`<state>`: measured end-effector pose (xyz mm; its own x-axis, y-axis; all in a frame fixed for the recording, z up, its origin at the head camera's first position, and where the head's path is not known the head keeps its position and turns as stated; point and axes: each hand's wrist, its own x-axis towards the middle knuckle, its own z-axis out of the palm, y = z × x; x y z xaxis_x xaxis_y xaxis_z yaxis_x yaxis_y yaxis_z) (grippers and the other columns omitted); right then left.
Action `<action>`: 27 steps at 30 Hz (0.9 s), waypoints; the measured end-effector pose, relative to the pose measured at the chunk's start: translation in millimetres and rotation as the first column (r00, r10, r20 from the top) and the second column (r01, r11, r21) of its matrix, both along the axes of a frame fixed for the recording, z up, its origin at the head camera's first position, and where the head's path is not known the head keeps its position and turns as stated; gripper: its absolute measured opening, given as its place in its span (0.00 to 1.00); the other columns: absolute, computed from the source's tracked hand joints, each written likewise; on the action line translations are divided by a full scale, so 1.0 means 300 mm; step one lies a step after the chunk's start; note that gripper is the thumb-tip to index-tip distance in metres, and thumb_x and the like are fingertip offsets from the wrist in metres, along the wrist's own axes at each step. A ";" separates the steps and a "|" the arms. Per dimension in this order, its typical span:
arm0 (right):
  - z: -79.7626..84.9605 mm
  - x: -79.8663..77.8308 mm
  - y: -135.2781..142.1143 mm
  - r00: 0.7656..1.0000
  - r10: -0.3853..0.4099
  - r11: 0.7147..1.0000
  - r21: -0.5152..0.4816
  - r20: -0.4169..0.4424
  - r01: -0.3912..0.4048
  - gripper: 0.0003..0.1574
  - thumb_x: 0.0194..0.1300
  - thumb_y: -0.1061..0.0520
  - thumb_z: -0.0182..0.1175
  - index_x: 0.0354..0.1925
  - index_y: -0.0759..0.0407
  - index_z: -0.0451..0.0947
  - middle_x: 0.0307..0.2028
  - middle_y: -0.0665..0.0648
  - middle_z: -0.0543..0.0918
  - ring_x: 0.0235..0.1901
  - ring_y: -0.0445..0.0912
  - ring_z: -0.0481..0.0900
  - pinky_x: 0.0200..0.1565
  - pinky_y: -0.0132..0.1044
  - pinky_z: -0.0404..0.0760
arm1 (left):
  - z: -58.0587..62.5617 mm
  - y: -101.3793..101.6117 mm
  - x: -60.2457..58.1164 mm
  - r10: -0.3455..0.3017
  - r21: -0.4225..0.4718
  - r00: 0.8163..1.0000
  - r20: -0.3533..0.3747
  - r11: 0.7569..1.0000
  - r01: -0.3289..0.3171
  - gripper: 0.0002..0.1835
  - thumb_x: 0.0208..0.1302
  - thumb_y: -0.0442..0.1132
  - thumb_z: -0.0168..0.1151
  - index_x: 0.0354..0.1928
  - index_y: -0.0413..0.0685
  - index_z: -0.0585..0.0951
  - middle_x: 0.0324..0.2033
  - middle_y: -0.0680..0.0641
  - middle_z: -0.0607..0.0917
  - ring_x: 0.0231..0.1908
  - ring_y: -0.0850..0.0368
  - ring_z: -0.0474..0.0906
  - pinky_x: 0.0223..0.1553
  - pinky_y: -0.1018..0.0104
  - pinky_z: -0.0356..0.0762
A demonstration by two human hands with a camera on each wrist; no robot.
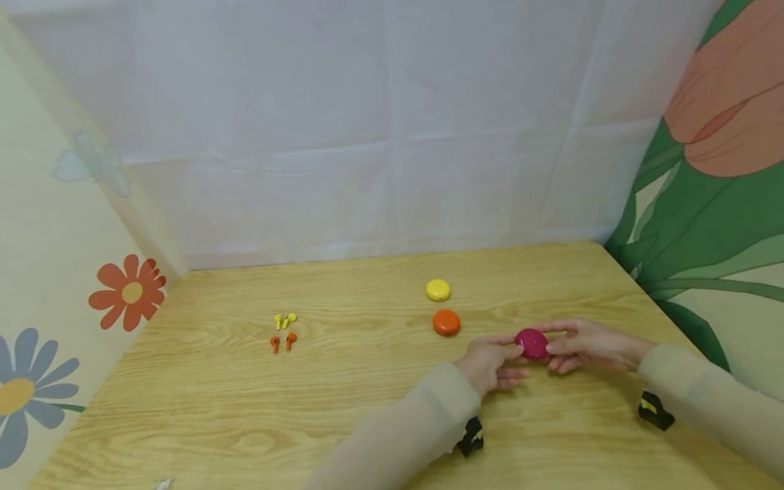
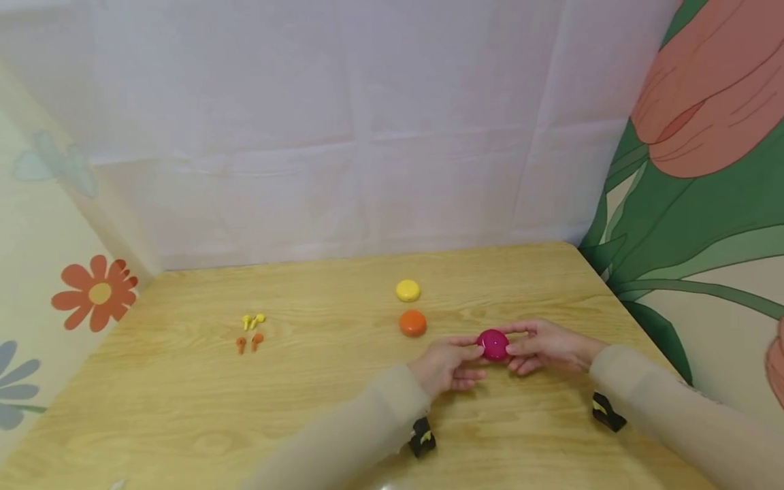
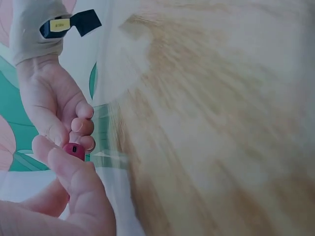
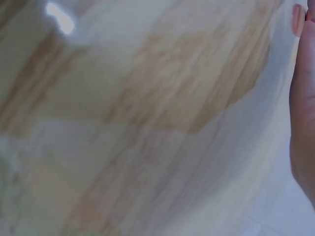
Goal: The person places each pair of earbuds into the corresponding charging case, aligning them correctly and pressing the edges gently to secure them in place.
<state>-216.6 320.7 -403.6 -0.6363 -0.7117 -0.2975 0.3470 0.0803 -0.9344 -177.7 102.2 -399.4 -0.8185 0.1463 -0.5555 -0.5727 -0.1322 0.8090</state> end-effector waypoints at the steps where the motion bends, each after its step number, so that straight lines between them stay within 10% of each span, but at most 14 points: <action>1: -0.001 0.000 0.002 1.000 0.000 1.000 0.007 -0.004 0.000 0.20 0.73 0.66 0.49 0.56 0.50 0.76 0.40 0.61 0.85 0.37 0.47 0.85 0.43 0.42 0.83 | 0.000 0.002 0.000 -0.005 -0.001 1.000 0.003 1.000 0.005 0.10 0.62 0.34 0.66 0.45 0.50 0.85 0.29 0.44 0.88 0.32 0.48 0.87 0.17 0.73 0.72; 16: 0.000 0.004 0.009 1.000 -0.016 0.992 0.128 -0.026 0.019 0.31 0.73 0.64 0.51 0.67 0.78 0.55 0.39 0.62 0.84 0.35 0.46 0.85 0.41 0.41 0.84 | -0.003 0.025 -0.007 -0.017 -0.062 1.000 0.022 0.998 0.018 0.09 0.64 0.32 0.63 0.46 0.48 0.85 0.27 0.44 0.87 0.29 0.50 0.86 0.17 0.72 0.70; 27: -0.006 -0.007 0.009 1.000 -0.013 0.988 0.156 -0.023 0.016 0.36 0.73 0.63 0.52 0.69 0.78 0.48 0.35 0.59 0.85 0.32 0.43 0.84 0.38 0.38 0.84 | -0.010 0.025 -0.010 -0.047 -0.070 0.998 0.030 0.996 0.049 0.10 0.65 0.31 0.62 0.45 0.48 0.84 0.27 0.43 0.87 0.31 0.49 0.87 0.17 0.73 0.71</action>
